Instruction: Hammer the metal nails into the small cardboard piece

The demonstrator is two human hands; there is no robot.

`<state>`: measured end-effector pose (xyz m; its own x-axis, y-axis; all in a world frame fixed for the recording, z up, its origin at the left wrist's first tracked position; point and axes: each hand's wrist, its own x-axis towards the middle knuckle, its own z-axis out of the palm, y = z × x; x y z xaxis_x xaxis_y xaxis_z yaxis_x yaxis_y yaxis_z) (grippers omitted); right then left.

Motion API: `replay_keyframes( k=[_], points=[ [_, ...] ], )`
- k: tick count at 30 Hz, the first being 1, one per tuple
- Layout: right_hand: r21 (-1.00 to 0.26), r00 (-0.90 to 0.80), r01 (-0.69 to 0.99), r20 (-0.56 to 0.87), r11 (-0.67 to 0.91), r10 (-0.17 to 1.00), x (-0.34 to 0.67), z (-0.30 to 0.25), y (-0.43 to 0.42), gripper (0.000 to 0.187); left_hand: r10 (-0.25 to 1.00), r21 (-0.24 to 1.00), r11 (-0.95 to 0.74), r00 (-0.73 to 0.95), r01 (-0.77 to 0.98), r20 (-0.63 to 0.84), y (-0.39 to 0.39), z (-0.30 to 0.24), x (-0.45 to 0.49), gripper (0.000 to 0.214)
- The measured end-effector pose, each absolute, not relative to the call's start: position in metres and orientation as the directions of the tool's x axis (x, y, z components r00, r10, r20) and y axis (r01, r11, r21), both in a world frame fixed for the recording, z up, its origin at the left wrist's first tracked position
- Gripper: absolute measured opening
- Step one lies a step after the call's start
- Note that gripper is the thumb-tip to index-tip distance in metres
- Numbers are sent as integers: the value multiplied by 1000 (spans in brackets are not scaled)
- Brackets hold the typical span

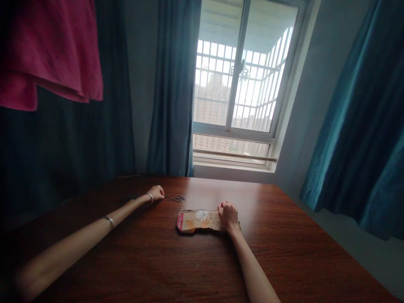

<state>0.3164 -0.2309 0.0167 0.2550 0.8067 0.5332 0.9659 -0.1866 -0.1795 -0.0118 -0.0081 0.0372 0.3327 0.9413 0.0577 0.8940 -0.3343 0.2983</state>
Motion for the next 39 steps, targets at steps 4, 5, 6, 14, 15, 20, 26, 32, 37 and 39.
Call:
replay_keyframes(
  k=[4, 5, 6, 14, 15, 20, 26, 32, 37, 39],
  points=[
    [-182, 252, 967, 547, -180, 798, 318, 15, -231, 28, 942, 287, -331, 331, 899, 49, -8, 37, -10, 20],
    [-183, 252, 967, 549, -179, 797, 318, 14, -230, 28, 942, 284, -331, 331, 900, 48, -9, 38, -10, 20],
    [-183, 252, 967, 551, -179, 796, 318, 14, -230, 27, 943, 281, -330, 331, 901, 47, -9, 38, -9, 20],
    [-187, 263, 964, 549, -190, 793, 319, 13, -230, 26, 947, 252, -315, 322, 915, 15, -12, 42, -1, 15],
    [-187, 264, 964, 547, -192, 794, 319, 13, -230, 26, 948, 250, -310, 318, 917, 8, -12, 43, -1, 14],
    [-190, 275, 960, 530, -203, 802, 318, 15, -231, 26, 955, 256, -276, 294, 926, -34, -12, 43, 2, 10],
    [-198, 283, 958, 521, -209, 805, 317, 16, -232, 28, 957, 287, -264, 286, 921, -37, -11, 43, 1, 11],
    [-206, 279, 958, 517, -199, 809, 318, 14, -231, 27, 953, 331, -289, 303, 898, 10, -11, 47, -2, 12],
    [-220, 276, 957, 506, -187, 817, 319, 14, -230, 28, 938, 386, -344, 330, 856, 103, -21, 56, 15, 16],
    [-228, 270, 958, 497, -176, 824, 318, 14, -230, 26, 923, 447, -380, 363, 810, 129, -32, 57, 31, 19]
  ],
)
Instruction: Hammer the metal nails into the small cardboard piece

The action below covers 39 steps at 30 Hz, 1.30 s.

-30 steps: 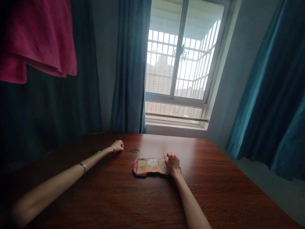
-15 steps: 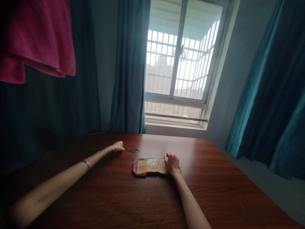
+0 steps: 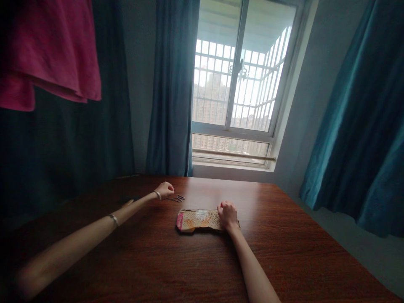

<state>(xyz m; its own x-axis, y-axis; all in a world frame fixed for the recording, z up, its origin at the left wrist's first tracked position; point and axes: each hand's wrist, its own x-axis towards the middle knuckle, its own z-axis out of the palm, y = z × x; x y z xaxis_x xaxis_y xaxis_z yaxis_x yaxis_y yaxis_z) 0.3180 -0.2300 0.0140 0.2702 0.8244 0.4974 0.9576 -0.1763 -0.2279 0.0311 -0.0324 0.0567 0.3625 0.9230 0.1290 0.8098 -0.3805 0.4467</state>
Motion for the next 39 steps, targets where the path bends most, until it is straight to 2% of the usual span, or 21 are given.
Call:
replay_keyframes(
  k=[4, 8, 14, 23, 39],
  points=[
    [-248, 254, 957, 475, -148, 842, 315, 15, -230, 24, 857, 740, -417, 500, 528, 126, -69, 45, 71, 23],
    [-270, 241, 955, 458, -125, 855, 314, 15, -231, 24, 804, 834, -429, 569, 348, 176, -106, 23, 102, 19],
    [-307, 256, 943, 434, -126, 864, 317, 5, -227, 23, 788, 847, -453, 570, 280, 233, -128, 6, 122, 17],
    [-338, 272, 933, 431, -125, 861, 320, -2, -223, 22, 801, 810, -491, 532, 320, 276, -139, 9, 118, 17],
    [-376, 285, 920, 441, -113, 851, 316, 5, -229, 22, 783, 797, -503, 567, 335, 256, -146, 11, 117, 19]
  ],
)
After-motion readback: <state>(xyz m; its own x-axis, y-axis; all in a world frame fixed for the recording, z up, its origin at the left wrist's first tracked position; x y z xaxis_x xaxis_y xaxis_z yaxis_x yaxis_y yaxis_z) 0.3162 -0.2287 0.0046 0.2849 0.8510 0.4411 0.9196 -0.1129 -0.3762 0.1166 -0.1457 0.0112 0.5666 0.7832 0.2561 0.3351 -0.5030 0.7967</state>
